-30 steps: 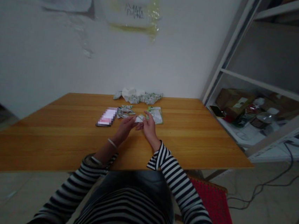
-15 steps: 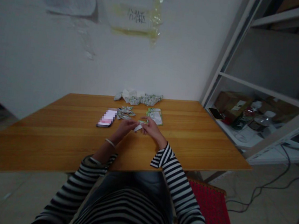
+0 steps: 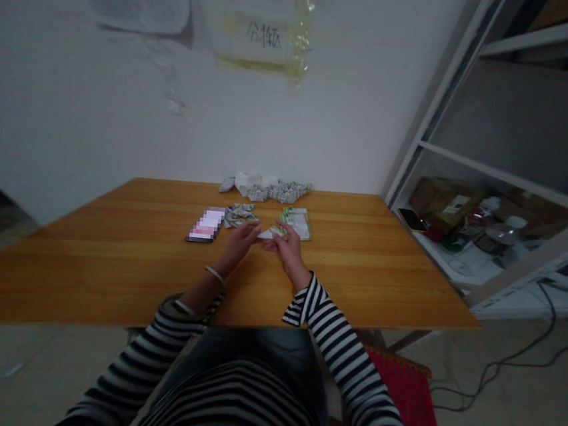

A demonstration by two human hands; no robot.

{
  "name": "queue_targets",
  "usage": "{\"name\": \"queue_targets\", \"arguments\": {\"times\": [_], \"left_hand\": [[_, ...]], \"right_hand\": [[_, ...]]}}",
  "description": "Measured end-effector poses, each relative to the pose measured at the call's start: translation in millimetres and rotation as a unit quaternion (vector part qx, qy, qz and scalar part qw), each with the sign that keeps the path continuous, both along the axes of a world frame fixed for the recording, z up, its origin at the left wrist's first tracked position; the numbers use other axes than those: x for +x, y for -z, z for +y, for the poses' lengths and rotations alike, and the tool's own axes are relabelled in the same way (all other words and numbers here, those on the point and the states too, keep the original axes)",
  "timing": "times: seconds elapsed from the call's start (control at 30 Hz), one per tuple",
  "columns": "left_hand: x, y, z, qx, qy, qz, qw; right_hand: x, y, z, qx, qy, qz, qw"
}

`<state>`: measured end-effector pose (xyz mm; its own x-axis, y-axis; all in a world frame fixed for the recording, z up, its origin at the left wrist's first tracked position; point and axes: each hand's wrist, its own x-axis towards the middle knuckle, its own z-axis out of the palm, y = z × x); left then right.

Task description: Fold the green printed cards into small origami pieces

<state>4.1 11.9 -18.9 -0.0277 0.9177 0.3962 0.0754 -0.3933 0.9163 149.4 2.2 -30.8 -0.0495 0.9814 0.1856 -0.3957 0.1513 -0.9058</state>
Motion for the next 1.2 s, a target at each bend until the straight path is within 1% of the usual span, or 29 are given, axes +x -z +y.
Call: {"name": "queue_targets", "arguments": {"times": [0.1, 0.27, 0.33, 0.4, 0.47, 0.53, 0.6, 0.67, 0.77, 0.87, 0.93, 1.1, 1.2], "left_hand": [[2.0, -0.5, -0.7, 0.017, -0.003, -0.003, 1.0], [7.0, -7.6, -6.4, 0.02, 0.032, 0.002, 0.999], [7.8, -10.0, -8.1, 0.018, 0.03, -0.005, 0.999], [6.4, -10.9, -8.4, 0.012, 0.013, -0.022, 1.0], [2.9, -10.0, -7.3, 0.0, -0.007, -0.042, 0.999], [-1.5, -7.8, -5.2, -0.015, -0.022, -0.06, 0.998], [-5.1, -5.6, -3.0, -0.029, -0.029, -0.075, 0.996], [-6.6, -4.3, -1.8, -0.04, -0.024, -0.086, 0.995], [-4.5, -5.0, -3.7, -0.057, 0.009, -0.088, 0.994], [0.5, -7.0, -9.5, -0.074, 0.057, -0.075, 0.993], [3.4, -8.1, -13.4, -0.077, 0.075, -0.067, 0.992], [5.6, -12.7, -16.2, -0.056, 0.07, -0.046, 0.995], [3.4, -18.5, -15.3, -0.024, 0.073, -0.019, 0.997]], "right_hand": [[0.3, -0.4, -0.8, -0.018, -0.005, 0.029, 0.999], [3.3, -2.9, -1.5, -0.028, -0.011, 0.06, 0.998], [4.2, -4.7, -3.5, -0.026, -0.033, 0.055, 0.998], [3.9, -6.5, -6.7, -0.024, -0.07, 0.037, 0.997], [1.9, -7.6, -10.1, -0.022, -0.105, 0.015, 0.994], [-0.4, -8.1, -12.1, -0.021, -0.123, -0.002, 0.992], [-1.3, -8.4, -11.9, -0.02, -0.116, -0.013, 0.993], [1.0, -9.6, -10.0, -0.018, -0.086, -0.018, 0.996], [8.8, -13.3, -7.3, -0.013, -0.052, -0.025, 0.998], [14.3, -15.5, -6.6, -0.012, -0.071, -0.044, 0.996], [13.6, -13.7, -5.8, -0.015, -0.074, -0.05, 0.996], [9.9, -4.4, 1.4, -0.029, 0.009, -0.015, 0.999], [15.2, -5.6, 2.3, -0.037, 0.01, 0.002, 0.999]]}}
